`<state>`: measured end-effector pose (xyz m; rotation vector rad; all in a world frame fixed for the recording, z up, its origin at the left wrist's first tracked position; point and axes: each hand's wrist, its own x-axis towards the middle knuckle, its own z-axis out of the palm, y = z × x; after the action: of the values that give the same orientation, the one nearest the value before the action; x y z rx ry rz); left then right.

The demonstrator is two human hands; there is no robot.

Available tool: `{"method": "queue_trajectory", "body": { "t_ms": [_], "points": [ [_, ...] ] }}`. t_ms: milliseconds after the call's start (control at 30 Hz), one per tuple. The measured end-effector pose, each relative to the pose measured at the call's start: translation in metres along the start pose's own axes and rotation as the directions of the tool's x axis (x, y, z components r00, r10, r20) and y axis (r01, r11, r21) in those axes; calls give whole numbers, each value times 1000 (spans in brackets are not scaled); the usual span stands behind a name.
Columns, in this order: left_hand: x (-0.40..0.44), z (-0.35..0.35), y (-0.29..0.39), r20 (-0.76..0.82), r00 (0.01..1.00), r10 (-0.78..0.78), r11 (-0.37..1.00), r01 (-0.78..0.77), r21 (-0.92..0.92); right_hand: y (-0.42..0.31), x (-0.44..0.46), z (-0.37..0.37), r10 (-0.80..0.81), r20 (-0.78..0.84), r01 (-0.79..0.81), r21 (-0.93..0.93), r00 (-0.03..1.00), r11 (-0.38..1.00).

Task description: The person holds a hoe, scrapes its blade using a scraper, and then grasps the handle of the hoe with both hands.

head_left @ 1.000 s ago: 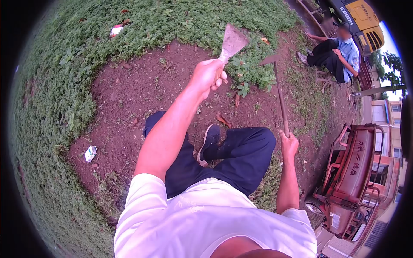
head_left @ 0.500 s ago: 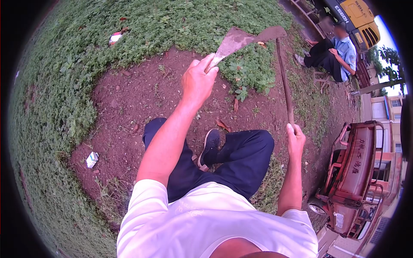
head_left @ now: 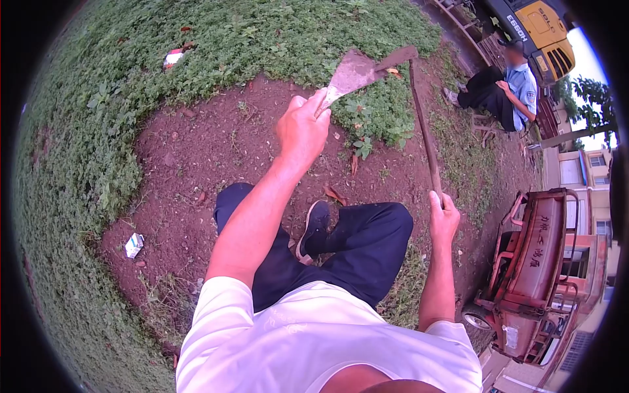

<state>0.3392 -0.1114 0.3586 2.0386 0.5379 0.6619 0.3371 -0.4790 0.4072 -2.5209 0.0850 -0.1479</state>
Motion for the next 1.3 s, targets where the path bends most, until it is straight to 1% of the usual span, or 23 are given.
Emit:
{"method": "queue_trajectory", "body": {
  "t_ms": [67, 133, 167, 300, 333, 467, 500, 567, 633, 700, 767, 800, 833, 867, 933, 967, 1000, 1033, 1067, 1133, 1200, 1267, 1300],
  "points": [
    [-1, 2, 0, -21, 999, 30, 999, -30, 11, -4, -1, 3, 16, 6, -15, -44, 1000, 999],
    [-2, 3, 0, -50, 997, 61, 998, -60, 21, 3, -2, 10, -18, -34, 17, -23, 999, 1000],
    [-3, 3, 1, -53, 997, 64, 998, -63, 20, 8, -1, 12, -62, -31, 59, -85, 998, 995],
    [-11, 3, 4, -47, 991, 122, 993, -122, -4, 15, -2, 19, -99, -20, 97, -90, 995, 991],
    [-13, 4, 6, -43, 987, 152, 988, -153, -12, 14, -2, 20, -121, -26, 118, -99, 992, 988],
    [-21, 6, 14, -4, 992, 128, 991, -128, 37, 15, 2, 24, -159, -50, 151, -131, 986, 980],
    [-23, 7, 16, 23, 986, 167, 985, -167, 34, 14, 3, 25, -158, -54, 150, -131, 986, 980],
    [-29, 7, 21, 46, 978, 203, 978, -204, 32, 7, 6, 27, -104, -46, 94, -185, 993, 978],
    [-33, 11, 28, 89, 969, 230, 971, -235, 43, 15, 10, 36, -95, -39, 86, -185, 995, 979],
    [-32, 16, 20, 111, 972, 207, 974, -216, 71, 25, 12, 37, -95, -31, 87, -203, 995, 975],
    [-30, 15, 17, 130, 976, 177, 975, -191, 109, 24, 8, 38, -29, -25, 25, -166, 999, 986],
    [-26, 13, 16, 104, 978, 179, 982, -184, 43, 23, 8, 38, -29, -26, 25, -163, 999, 986],
    [-23, 11, 16, 81, 980, 181, 984, -179, -24, 19, 8, 35, 34, -4, -34, -123, 999, 992],
    [-21, 12, 13, 87, 979, 182, 983, -181, -25, 19, 7, 33, 101, 21, -98, -88, 995, 991],
    [-15, 14, 8, 24, 959, 281, 945, -273, -179, 22, 11, 33, 121, 22, -119, -78, 992, 990],
    [-13, 15, 9, 28, 959, 282, 945, -272, -181, 24, 13, 32, 134, 25, -132, -64, 991, 989],
    [-10, 16, 10, 217, 975, 40, 899, 60, -435, 26, 14, 30, 137, 22, -136, -64, 990, 989],
    [-6, 15, 12, 448, 883, -140, 708, 406, -578, 29, 16, 28, 100, 15, -100, 8, 995, 995],
    [-2, 11, 12, 450, 881, -144, 708, 410, -575, 31, 17, 28, 64, 9, -65, 78, 998, 995],
    [8, -2, 10, 611, 763, -213, 355, 643, -679, 34, 14, 28, 71, 2, -71, 109, 997, 992],
    [12, -6, 9, 628, 749, -212, 343, 659, -670, 35, 13, 29, 78, -8, -76, 142, 997, 987],
    [13, -7, 6, 685, 705, -181, 248, 707, -662, 32, 10, 29, 33, 14, -34, 164, 999, 986],
    [12, -7, 6, 689, 702, -180, 249, 710, -659, 31, 9, 28, 37, 13, -39, 164, 999, 986]
  ]
}}
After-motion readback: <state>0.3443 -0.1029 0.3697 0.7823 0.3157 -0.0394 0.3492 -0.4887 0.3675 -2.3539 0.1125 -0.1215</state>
